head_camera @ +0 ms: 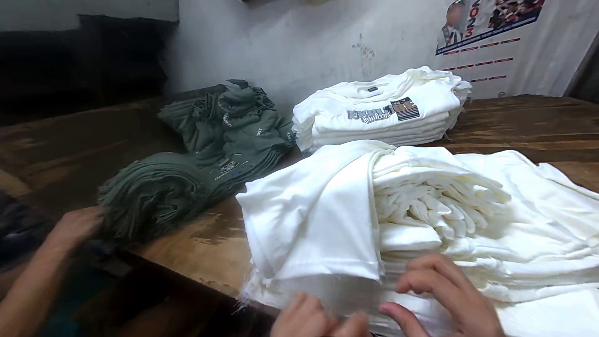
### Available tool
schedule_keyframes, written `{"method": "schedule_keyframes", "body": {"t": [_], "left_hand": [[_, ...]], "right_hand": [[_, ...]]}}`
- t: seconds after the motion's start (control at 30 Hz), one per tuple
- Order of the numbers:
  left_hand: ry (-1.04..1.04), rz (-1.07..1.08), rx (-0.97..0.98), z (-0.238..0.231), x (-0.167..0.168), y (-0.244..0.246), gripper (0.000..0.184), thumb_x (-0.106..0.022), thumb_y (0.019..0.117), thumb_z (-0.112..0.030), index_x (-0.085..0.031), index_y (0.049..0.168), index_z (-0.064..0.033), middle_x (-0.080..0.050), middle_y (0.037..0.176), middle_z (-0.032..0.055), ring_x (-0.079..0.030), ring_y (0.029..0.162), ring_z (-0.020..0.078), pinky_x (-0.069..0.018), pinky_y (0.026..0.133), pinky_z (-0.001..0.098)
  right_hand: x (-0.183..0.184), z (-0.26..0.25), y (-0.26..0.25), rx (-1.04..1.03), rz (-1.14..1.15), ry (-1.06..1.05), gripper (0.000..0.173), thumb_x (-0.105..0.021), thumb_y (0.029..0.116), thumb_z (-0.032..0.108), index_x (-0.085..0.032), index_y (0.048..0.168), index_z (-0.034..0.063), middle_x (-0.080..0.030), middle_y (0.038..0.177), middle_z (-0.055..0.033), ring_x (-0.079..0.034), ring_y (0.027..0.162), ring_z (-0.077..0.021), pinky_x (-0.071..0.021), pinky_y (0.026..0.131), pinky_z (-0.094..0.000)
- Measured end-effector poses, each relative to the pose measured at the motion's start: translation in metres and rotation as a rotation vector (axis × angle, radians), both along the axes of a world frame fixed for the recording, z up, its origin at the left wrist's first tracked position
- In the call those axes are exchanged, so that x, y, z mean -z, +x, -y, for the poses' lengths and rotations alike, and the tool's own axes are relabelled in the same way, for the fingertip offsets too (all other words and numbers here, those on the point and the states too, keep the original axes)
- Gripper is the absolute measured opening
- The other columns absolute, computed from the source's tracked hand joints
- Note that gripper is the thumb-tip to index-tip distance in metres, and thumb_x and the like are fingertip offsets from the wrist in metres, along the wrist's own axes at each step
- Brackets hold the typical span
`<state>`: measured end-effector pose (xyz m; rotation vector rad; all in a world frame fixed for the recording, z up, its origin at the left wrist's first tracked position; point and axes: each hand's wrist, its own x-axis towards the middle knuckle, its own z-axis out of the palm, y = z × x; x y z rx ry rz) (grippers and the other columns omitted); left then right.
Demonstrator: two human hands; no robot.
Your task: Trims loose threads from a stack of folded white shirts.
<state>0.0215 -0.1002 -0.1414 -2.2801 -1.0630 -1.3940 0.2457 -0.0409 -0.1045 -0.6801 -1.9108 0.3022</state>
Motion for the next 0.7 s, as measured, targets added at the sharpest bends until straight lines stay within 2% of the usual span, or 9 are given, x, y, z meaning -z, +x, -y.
{"method": "schedule_keyframes", "body": {"t": [0.07, 0.13, 0.2, 0.3, 0.33, 0.4, 0.47, 0.6, 0.7], "left_hand": [[0.022, 0.085, -0.138, -0.017, -0.011, 0.002, 0.028, -0.075, 0.0946, -0.033, -0.071, 0.120, -0.0208, -0.058, 0.083, 0.0009, -0.054, 0.077, 0.0136, -0.0435, 0.074, 0.0287], [0.010, 0.131, -0.173, -0.031, -0.016, 0.003, 0.040, -0.079, 0.0900, -0.037, -0.069, 0.126, -0.0225, -0.057, 0.090, 0.0009, -0.054, 0.082, 0.0115, -0.0436, 0.076, 0.0276], [-0.024, 0.136, -0.172, -0.037, -0.019, 0.003, 0.044, -0.075, 0.0914, -0.044, -0.067, 0.130, -0.0252, -0.057, 0.098, 0.0000, -0.053, 0.090, 0.0098, -0.0439, 0.082, 0.0276], [0.032, 0.165, -0.171, -0.036, -0.021, -0.001, 0.012, -0.070, 0.0974, -0.032, -0.075, 0.107, -0.0288, -0.067, 0.097, -0.0066, -0.058, 0.092, 0.0072, -0.0422, 0.085, 0.0302], [0.040, 0.167, -0.180, -0.034, -0.021, -0.002, 0.009, -0.069, 0.0983, -0.031, -0.075, 0.104, -0.0291, -0.067, 0.096, -0.0082, -0.058, 0.092, 0.0066, -0.0410, 0.086, 0.0300], [0.006, 0.172, -0.184, -0.032, -0.022, -0.002, 0.020, -0.068, 0.0972, -0.045, -0.073, 0.107, -0.0287, -0.064, 0.097, -0.0072, -0.055, 0.092, 0.0060, -0.0402, 0.085, 0.0286], [-0.064, 0.172, -0.159, -0.030, -0.024, -0.003, 0.037, -0.073, 0.0899, -0.055, -0.072, 0.116, -0.0297, -0.058, 0.101, -0.0042, -0.052, 0.093, 0.0069, -0.0386, 0.085, 0.0284], [-0.061, 0.143, -0.176, -0.031, -0.022, -0.006, 0.024, -0.076, 0.0922, -0.035, -0.073, 0.115, -0.0304, -0.054, 0.099, -0.0007, -0.050, 0.090, 0.0068, -0.0390, 0.082, 0.0235], [0.017, 0.089, -0.169, -0.041, -0.014, -0.009, 0.015, -0.072, 0.0932, -0.024, -0.073, 0.108, -0.0273, -0.056, 0.092, -0.0013, -0.051, 0.082, 0.0070, -0.0419, 0.076, 0.0218]], "right_hand": [[0.009, -0.006, -0.015, 0.094, -0.030, 0.115, 0.026, -0.082, 0.0883, 0.031, -0.068, 0.099, 0.0120, -0.064, 0.099, -0.0067, -0.063, 0.095, -0.0094, -0.0541, 0.083, -0.0211], [0.019, -0.012, -0.023, 0.178, -0.029, 0.237, 0.016, -0.075, 0.0938, 0.030, -0.072, 0.107, 0.0210, -0.062, 0.102, -0.0036, -0.060, 0.099, -0.0099, -0.0502, 0.088, -0.0236], [0.025, -0.017, -0.024, 0.181, -0.061, 0.289, 0.008, -0.071, 0.0950, 0.024, -0.076, 0.101, 0.0262, -0.062, 0.100, 0.0005, -0.058, 0.100, -0.0077, -0.0475, 0.090, -0.0217], [0.021, -0.018, -0.017, -0.016, -0.194, 0.075, 0.004, -0.081, 0.0902, 0.024, -0.079, 0.093, 0.0217, -0.065, 0.100, 0.0003, -0.060, 0.100, -0.0046, -0.0508, 0.088, -0.0183], [0.021, -0.017, -0.015, -0.056, -0.240, 0.011, 0.006, -0.082, 0.0885, 0.023, -0.079, 0.091, 0.0198, -0.065, 0.101, 0.0001, -0.061, 0.100, -0.0040, -0.0527, 0.088, -0.0178], [0.019, -0.014, -0.016, -0.107, -0.302, -0.063, 0.007, -0.081, 0.0890, 0.023, -0.077, 0.092, 0.0180, -0.064, 0.102, 0.0012, -0.061, 0.102, -0.0033, -0.0530, 0.091, -0.0183], [0.018, -0.012, -0.016, -0.196, -0.328, -0.114, 0.008, -0.080, 0.0902, 0.023, -0.075, 0.093, 0.0174, -0.064, 0.104, 0.0022, -0.061, 0.105, -0.0027, -0.0526, 0.093, -0.0183], [0.019, -0.013, -0.002, -0.297, -0.179, -0.161, 0.013, -0.078, 0.0919, 0.021, -0.073, 0.089, 0.0083, -0.065, 0.102, -0.0050, -0.061, 0.105, -0.0073, -0.0515, 0.093, -0.0216], [0.021, -0.006, -0.014, -0.030, -0.091, -0.044, 0.028, -0.083, 0.0865, 0.029, -0.067, 0.094, 0.0080, -0.065, 0.101, -0.0085, -0.062, 0.103, -0.0120, -0.0522, 0.092, -0.0249]]}}
